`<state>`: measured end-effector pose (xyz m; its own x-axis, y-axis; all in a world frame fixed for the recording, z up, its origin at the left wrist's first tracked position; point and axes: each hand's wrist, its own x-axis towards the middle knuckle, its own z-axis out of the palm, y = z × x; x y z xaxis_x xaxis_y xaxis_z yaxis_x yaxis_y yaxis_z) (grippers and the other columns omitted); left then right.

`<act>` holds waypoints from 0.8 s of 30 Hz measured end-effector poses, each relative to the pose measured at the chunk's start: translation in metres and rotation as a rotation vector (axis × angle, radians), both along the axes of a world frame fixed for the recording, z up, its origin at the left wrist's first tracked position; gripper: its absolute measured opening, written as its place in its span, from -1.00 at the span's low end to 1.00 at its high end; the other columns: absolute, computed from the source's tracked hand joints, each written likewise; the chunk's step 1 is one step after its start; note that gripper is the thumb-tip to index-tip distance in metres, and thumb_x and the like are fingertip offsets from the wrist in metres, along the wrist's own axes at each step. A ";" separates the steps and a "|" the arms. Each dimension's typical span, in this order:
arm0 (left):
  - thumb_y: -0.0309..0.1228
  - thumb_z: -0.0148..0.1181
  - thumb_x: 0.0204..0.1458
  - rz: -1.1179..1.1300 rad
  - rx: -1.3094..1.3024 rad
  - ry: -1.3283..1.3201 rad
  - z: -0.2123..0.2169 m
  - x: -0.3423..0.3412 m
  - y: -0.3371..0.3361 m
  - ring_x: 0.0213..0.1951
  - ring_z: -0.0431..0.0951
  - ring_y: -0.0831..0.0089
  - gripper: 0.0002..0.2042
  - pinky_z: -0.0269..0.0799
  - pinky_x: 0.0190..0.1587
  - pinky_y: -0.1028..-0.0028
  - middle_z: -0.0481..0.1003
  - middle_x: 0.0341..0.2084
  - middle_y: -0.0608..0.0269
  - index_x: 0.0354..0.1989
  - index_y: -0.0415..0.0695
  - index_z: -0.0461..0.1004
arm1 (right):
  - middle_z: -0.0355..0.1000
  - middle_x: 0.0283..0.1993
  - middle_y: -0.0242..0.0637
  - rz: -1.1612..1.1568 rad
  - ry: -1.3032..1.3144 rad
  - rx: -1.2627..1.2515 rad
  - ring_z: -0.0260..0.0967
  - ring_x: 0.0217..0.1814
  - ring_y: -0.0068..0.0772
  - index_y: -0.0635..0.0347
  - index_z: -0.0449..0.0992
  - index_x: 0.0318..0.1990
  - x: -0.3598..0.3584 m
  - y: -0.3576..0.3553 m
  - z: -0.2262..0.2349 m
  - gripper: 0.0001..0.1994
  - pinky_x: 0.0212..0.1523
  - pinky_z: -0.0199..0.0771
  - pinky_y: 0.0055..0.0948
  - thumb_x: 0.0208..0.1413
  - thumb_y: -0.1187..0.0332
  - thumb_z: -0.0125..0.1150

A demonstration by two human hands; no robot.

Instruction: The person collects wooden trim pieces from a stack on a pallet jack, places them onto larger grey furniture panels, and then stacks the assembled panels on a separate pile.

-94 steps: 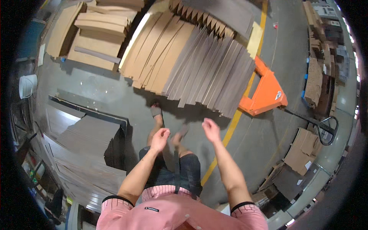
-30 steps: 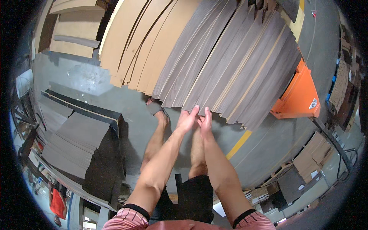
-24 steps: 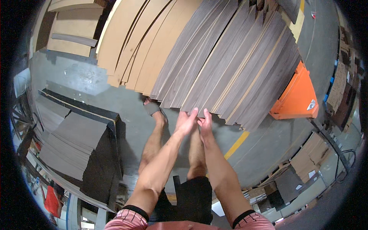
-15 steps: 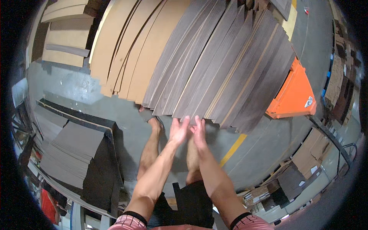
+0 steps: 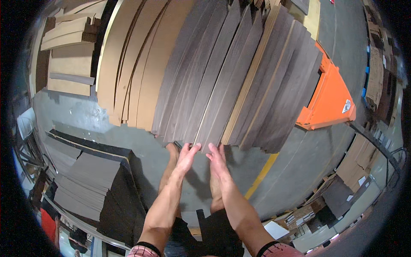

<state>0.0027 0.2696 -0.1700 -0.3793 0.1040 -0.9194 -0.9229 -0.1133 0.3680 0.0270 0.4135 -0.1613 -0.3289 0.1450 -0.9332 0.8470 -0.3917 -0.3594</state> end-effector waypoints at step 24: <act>-0.34 0.20 0.07 -0.013 0.194 0.050 0.055 -0.021 -0.018 0.04 0.37 0.42 -0.37 0.28 0.09 0.48 0.39 0.00 0.10 0.28 -0.29 0.12 | 0.26 0.22 -0.36 -0.051 0.057 -0.072 0.22 0.24 -0.43 0.04 0.19 0.26 -0.013 -0.010 0.043 -0.48 0.12 0.28 -0.25 0.19 0.15 0.14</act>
